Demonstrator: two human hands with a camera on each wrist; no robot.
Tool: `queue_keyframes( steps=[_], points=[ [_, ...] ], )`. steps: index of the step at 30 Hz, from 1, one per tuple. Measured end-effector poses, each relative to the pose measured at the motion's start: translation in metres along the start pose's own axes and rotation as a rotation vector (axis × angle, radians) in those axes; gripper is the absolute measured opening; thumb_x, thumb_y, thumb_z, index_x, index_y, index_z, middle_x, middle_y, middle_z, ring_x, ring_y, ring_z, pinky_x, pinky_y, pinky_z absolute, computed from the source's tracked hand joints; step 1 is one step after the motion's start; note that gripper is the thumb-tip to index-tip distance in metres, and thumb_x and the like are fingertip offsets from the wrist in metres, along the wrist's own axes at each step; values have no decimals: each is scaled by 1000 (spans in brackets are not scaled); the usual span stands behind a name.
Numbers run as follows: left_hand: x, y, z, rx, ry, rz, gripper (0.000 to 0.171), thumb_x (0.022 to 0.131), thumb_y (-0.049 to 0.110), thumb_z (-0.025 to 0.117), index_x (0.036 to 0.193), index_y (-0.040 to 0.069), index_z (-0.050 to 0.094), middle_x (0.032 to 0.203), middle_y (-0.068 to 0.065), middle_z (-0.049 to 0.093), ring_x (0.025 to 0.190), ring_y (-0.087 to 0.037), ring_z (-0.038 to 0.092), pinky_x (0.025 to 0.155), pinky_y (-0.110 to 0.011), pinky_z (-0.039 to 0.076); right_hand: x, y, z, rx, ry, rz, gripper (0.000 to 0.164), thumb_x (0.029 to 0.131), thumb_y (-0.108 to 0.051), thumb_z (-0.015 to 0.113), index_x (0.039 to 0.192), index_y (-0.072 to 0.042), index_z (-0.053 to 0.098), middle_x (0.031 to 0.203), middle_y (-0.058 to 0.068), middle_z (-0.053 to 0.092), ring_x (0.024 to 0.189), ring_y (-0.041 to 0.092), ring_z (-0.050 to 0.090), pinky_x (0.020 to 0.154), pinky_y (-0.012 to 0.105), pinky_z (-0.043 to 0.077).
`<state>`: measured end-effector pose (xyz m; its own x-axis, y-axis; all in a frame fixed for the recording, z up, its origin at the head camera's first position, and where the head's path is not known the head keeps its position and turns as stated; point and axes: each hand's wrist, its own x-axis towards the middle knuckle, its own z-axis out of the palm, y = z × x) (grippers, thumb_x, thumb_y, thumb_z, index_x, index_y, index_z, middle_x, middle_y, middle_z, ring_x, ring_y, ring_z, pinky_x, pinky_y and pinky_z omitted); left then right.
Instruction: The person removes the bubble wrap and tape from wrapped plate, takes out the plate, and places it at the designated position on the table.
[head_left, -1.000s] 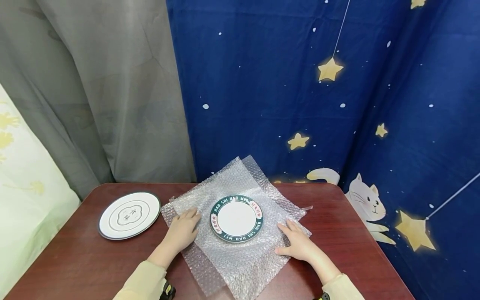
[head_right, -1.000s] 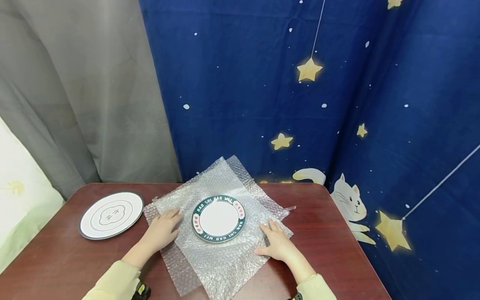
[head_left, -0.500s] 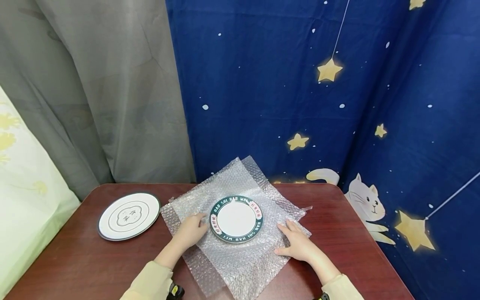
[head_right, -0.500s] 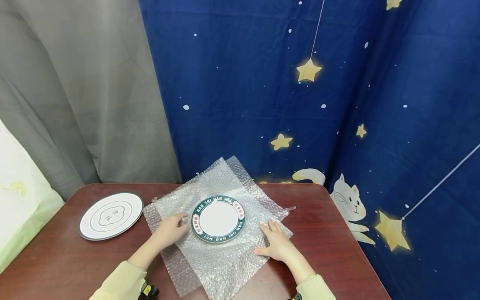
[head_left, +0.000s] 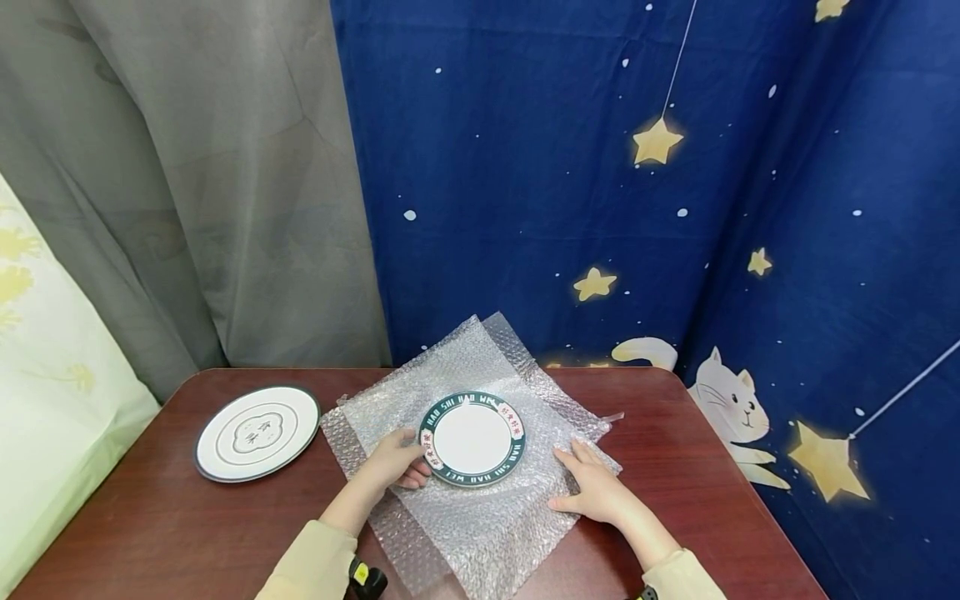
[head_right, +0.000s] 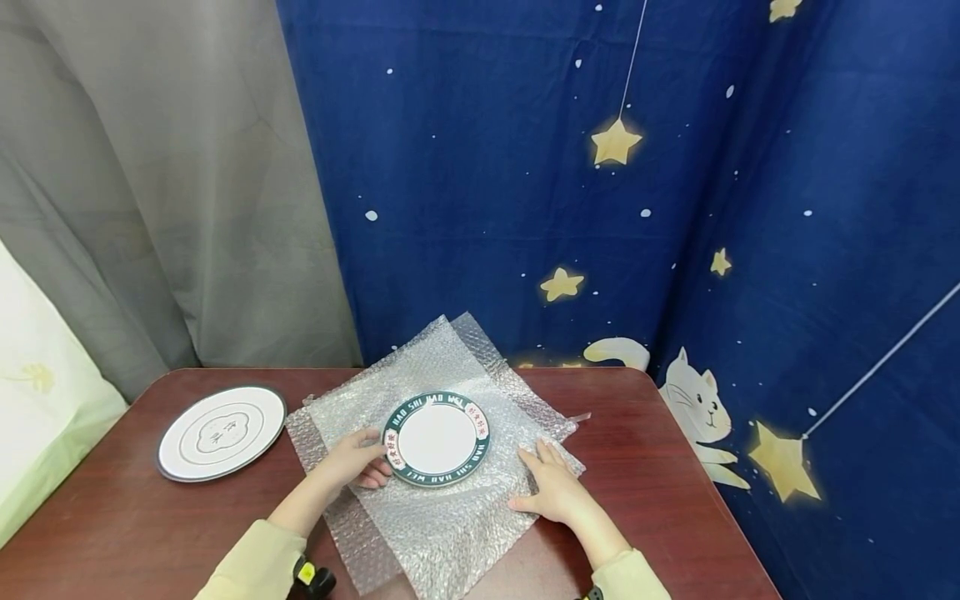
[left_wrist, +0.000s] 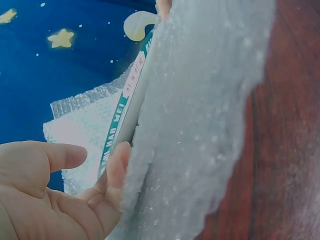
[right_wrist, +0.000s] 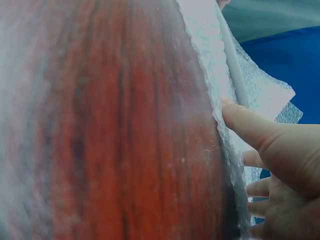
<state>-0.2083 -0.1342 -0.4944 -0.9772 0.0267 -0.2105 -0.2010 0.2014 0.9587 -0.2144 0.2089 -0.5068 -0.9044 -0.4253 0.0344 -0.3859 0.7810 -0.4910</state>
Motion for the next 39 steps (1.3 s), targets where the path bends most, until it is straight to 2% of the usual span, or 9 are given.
queue_keyframes(
  steps=[11,21,39],
  points=[
    [8,-5,6,-131,-39,-67,57,93,2,49,142,-11,25,69,-19,65,58,-28,68,54,-34,56,0,-1,-1,-5,4,1,82,73,-36,82,137,3,48,145,35,28,135,52,20,103,64,22],
    [10,-5,10,-176,-13,-111,65,90,-2,52,146,-4,21,68,-19,65,58,-28,68,54,-34,56,0,1,0,-5,0,-1,83,74,-38,81,138,2,47,145,34,27,135,51,19,103,64,21],
    [11,-6,15,-227,51,-89,60,86,-8,50,141,-5,28,61,-19,62,50,-25,65,50,-32,55,0,1,1,-1,-4,-3,82,75,-38,81,138,2,47,146,35,26,135,51,18,103,64,21]
  ],
)
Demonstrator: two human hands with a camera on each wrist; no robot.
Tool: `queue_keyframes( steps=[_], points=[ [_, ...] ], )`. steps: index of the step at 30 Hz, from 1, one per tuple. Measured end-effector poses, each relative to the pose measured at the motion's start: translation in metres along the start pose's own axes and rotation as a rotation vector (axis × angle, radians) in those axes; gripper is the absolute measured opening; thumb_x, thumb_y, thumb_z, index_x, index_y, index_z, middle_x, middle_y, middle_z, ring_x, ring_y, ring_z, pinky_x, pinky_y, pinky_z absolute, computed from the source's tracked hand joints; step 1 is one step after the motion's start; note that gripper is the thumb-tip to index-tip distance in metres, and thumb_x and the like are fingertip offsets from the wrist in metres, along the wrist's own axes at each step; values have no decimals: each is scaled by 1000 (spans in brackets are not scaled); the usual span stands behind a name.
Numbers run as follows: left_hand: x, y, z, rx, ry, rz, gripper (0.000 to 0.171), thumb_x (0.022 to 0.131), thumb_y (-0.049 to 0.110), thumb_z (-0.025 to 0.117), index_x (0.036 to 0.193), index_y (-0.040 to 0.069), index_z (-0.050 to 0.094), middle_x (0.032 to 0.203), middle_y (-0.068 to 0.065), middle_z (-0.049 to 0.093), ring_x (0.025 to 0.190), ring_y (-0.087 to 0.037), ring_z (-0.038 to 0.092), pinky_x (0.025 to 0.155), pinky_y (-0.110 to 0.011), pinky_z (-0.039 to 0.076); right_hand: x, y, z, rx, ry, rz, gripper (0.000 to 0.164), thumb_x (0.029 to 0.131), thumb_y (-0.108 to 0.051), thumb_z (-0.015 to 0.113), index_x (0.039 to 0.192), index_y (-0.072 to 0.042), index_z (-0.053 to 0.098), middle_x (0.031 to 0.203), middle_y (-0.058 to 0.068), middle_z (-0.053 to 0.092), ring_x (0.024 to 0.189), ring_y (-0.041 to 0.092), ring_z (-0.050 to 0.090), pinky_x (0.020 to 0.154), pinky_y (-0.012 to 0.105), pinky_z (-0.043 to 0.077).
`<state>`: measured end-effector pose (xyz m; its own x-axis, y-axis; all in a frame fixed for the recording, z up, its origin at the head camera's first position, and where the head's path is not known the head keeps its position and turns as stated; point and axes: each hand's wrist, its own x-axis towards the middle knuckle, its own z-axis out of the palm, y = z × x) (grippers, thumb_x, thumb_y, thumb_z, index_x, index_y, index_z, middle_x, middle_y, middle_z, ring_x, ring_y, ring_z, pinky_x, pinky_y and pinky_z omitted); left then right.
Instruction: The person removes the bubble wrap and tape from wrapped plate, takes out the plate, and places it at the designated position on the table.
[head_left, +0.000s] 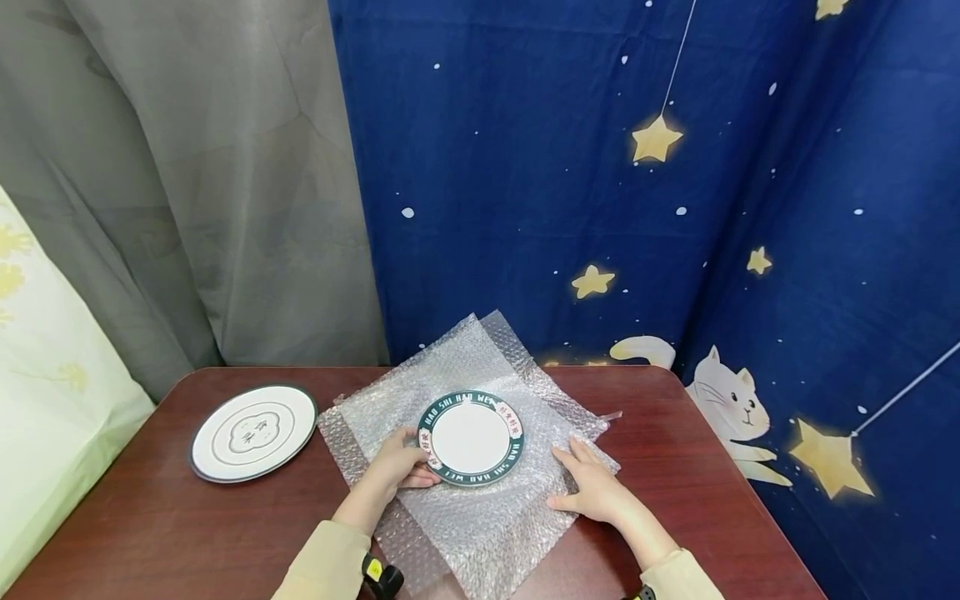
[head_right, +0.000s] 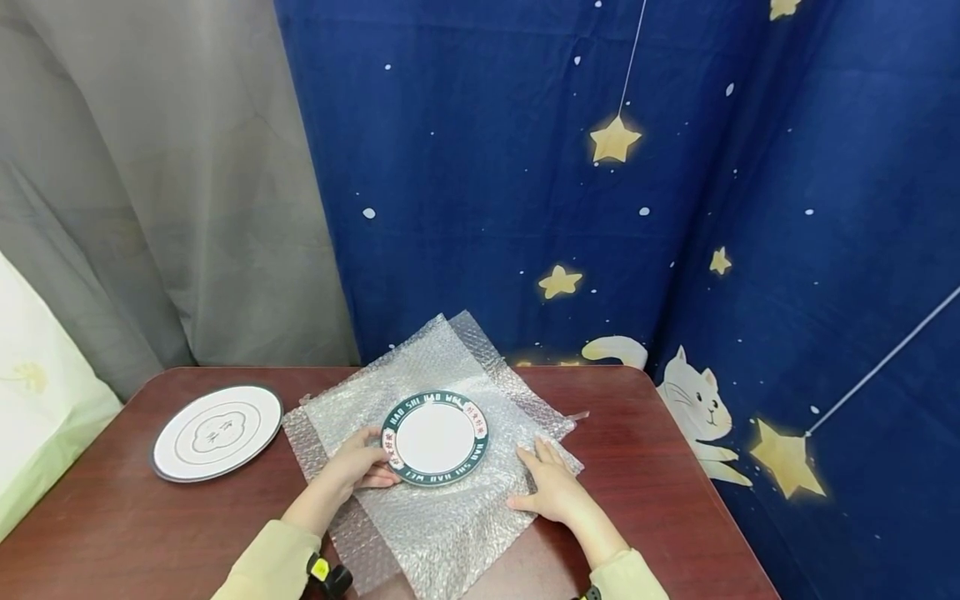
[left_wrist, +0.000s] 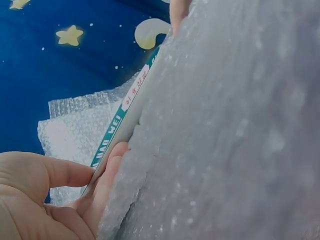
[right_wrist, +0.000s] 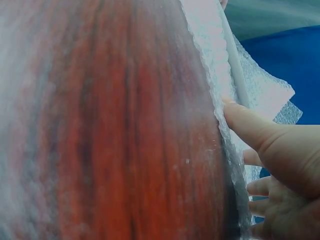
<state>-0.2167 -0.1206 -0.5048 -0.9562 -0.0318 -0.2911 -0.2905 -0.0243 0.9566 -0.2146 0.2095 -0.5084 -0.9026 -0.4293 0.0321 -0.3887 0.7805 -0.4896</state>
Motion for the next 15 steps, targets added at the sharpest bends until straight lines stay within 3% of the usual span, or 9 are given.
queue_keyframes(
  steps=[15],
  points=[
    [-8,6,-2,-13,-1,18,53,85,-10,49,135,-4,34,60,-19,61,47,-25,64,49,-33,55,1,2,1,6,-2,3,83,75,-39,81,139,2,47,146,34,26,136,50,19,103,64,22]
  ],
)
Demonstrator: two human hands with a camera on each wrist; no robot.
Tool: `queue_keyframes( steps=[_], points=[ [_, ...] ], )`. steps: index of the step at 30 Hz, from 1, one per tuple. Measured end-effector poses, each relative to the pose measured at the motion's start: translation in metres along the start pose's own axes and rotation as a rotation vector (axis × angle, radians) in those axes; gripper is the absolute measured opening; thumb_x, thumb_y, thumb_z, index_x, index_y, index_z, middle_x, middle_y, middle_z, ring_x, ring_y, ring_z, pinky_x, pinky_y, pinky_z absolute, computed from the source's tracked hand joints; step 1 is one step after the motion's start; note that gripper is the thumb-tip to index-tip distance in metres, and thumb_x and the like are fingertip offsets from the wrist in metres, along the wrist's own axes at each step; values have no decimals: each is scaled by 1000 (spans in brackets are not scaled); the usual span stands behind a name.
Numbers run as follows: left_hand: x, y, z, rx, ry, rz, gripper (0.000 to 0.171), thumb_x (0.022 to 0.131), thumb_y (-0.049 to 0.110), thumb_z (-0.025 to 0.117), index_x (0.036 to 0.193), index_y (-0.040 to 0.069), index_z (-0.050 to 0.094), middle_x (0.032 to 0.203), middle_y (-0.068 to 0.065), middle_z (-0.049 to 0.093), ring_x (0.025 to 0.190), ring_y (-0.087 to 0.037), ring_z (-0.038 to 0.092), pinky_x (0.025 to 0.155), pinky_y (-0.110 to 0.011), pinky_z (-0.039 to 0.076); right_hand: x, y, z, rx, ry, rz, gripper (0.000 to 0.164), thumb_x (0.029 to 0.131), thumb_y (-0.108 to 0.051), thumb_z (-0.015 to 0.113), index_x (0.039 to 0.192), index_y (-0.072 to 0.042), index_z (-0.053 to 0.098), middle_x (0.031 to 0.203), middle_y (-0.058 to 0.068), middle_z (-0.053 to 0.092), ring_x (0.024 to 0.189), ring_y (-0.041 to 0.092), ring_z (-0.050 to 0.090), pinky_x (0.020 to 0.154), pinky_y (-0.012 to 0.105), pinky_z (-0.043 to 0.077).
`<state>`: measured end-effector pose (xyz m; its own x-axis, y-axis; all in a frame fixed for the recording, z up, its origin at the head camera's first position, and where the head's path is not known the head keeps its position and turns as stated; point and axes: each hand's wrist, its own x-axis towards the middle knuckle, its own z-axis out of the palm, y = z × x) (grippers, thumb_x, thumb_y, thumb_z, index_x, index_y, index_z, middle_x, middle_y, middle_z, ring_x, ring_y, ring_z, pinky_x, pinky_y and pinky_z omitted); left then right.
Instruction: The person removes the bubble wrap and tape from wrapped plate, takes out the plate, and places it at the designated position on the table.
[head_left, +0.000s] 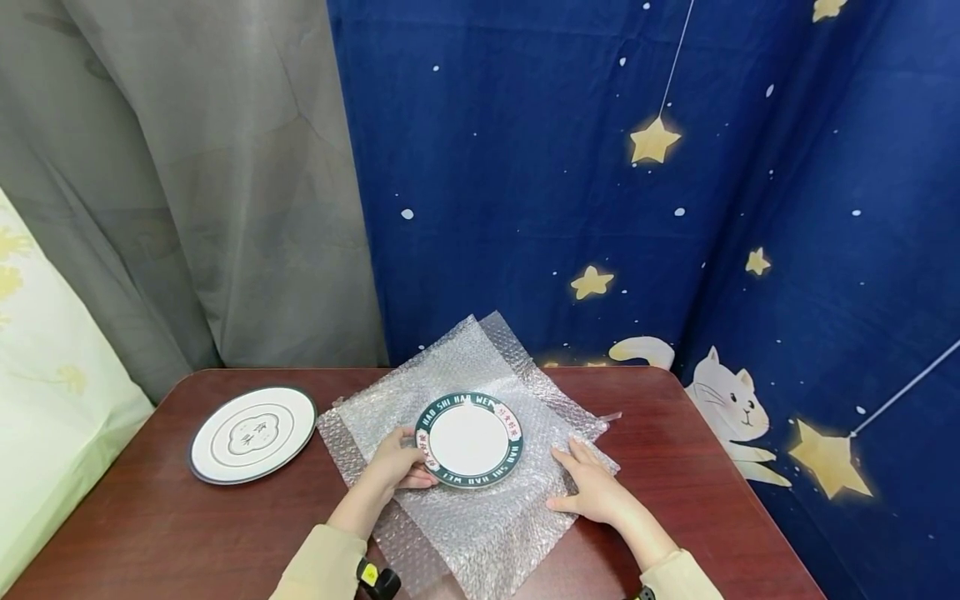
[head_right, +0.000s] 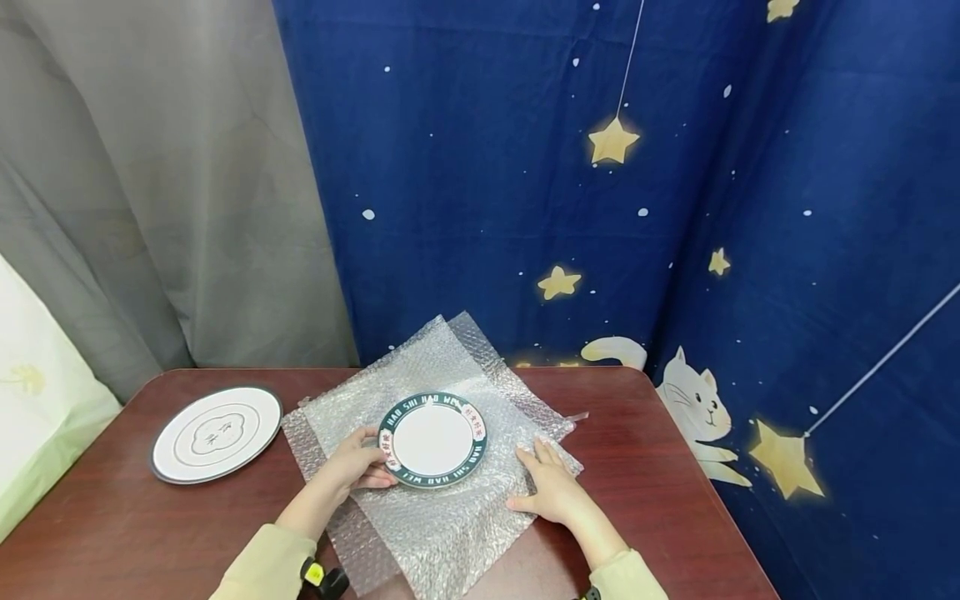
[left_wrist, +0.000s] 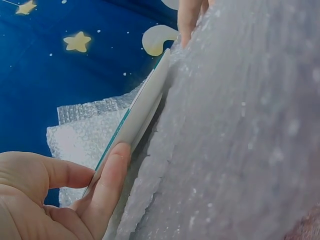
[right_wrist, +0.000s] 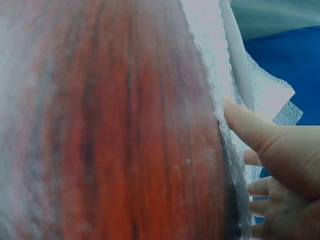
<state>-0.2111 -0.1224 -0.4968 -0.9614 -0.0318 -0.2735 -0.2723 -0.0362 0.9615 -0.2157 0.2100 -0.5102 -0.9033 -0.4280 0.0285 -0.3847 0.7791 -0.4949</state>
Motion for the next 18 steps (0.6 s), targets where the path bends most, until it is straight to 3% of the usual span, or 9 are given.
queue_keyframes(
  steps=[9,18],
  points=[
    [-7,6,-12,-23,-34,24,58,84,-9,47,138,-7,26,61,-19,62,50,-24,65,52,-31,55,-1,0,0,4,-3,1,83,75,-38,81,138,3,47,146,35,26,136,51,18,104,64,21],
    [-17,14,-29,-20,22,8,59,86,-9,47,141,-6,26,63,-18,62,54,-27,66,54,-34,56,-1,0,-1,1,-15,1,83,76,-39,79,140,1,45,147,34,25,136,51,17,103,65,21]
  ],
)
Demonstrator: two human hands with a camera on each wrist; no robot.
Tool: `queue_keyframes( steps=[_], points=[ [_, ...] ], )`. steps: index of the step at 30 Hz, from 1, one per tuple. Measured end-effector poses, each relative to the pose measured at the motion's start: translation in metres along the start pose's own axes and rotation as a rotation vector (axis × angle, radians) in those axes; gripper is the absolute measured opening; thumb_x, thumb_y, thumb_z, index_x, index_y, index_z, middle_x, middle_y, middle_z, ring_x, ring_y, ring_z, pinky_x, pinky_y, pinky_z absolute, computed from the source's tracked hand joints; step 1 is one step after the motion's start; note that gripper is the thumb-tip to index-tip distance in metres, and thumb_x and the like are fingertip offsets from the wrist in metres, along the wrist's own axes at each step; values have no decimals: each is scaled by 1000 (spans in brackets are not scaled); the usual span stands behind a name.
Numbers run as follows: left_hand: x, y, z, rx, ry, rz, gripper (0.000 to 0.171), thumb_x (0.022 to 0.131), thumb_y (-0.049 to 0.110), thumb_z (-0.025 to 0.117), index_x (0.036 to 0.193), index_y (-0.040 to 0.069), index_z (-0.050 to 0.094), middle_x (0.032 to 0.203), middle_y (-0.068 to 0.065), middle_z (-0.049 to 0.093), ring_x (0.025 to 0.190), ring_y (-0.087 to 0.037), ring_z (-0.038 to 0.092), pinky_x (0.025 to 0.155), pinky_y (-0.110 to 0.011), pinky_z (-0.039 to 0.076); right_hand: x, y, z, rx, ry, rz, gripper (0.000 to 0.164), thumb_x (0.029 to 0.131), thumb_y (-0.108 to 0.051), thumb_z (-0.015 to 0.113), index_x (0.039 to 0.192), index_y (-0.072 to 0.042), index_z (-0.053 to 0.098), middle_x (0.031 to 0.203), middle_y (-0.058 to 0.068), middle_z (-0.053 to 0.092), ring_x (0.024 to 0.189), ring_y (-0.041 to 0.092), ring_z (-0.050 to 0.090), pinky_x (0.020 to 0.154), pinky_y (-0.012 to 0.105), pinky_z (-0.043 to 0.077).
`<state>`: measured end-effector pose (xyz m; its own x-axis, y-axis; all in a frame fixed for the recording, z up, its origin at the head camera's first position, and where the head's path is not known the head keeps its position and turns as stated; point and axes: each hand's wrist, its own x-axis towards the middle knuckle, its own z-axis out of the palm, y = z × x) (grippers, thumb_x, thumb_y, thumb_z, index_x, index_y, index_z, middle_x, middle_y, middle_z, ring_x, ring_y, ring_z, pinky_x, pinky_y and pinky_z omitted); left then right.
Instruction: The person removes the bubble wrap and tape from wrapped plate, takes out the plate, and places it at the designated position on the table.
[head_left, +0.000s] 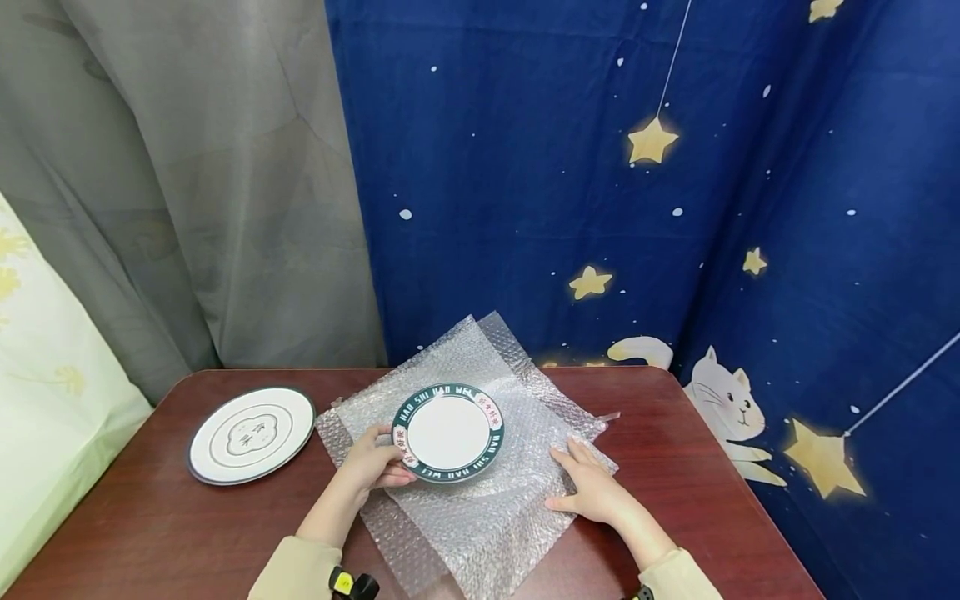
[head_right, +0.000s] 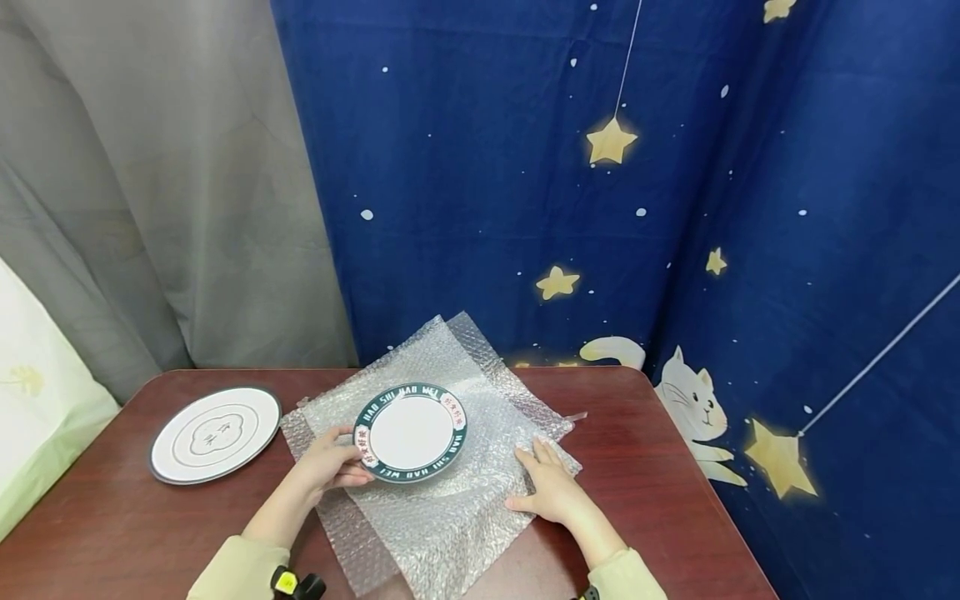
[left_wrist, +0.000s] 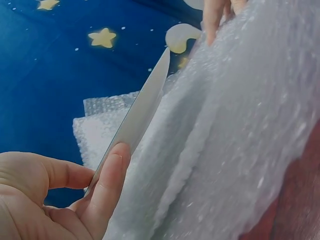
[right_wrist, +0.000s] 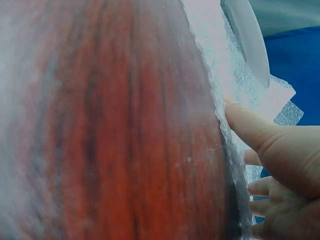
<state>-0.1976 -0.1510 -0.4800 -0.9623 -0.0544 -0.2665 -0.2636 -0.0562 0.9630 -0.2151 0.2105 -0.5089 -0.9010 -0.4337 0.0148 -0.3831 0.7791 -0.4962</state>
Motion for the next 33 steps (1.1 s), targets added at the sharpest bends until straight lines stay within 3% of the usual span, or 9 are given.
queue_keyframes(
  steps=[19,28,33],
  points=[
    [-15,10,-54,-50,39,38,65,91,-9,42,147,-7,11,71,-18,65,58,-26,68,59,-35,56,0,1,0,7,-7,-1,83,77,-40,79,141,0,45,148,33,24,136,50,16,103,65,22],
    [-23,12,-76,-59,79,59,64,95,-4,39,149,-6,4,73,-14,59,62,-25,69,63,-35,56,2,3,1,10,-10,-10,83,77,-41,78,141,0,44,148,34,23,136,50,16,102,66,22],
    [-26,14,-90,-85,104,64,64,95,-4,39,148,-5,4,72,-14,65,64,-25,70,68,-39,56,2,4,2,3,-16,-4,84,77,-42,78,141,0,44,148,33,22,137,50,15,102,65,22]
  ],
)
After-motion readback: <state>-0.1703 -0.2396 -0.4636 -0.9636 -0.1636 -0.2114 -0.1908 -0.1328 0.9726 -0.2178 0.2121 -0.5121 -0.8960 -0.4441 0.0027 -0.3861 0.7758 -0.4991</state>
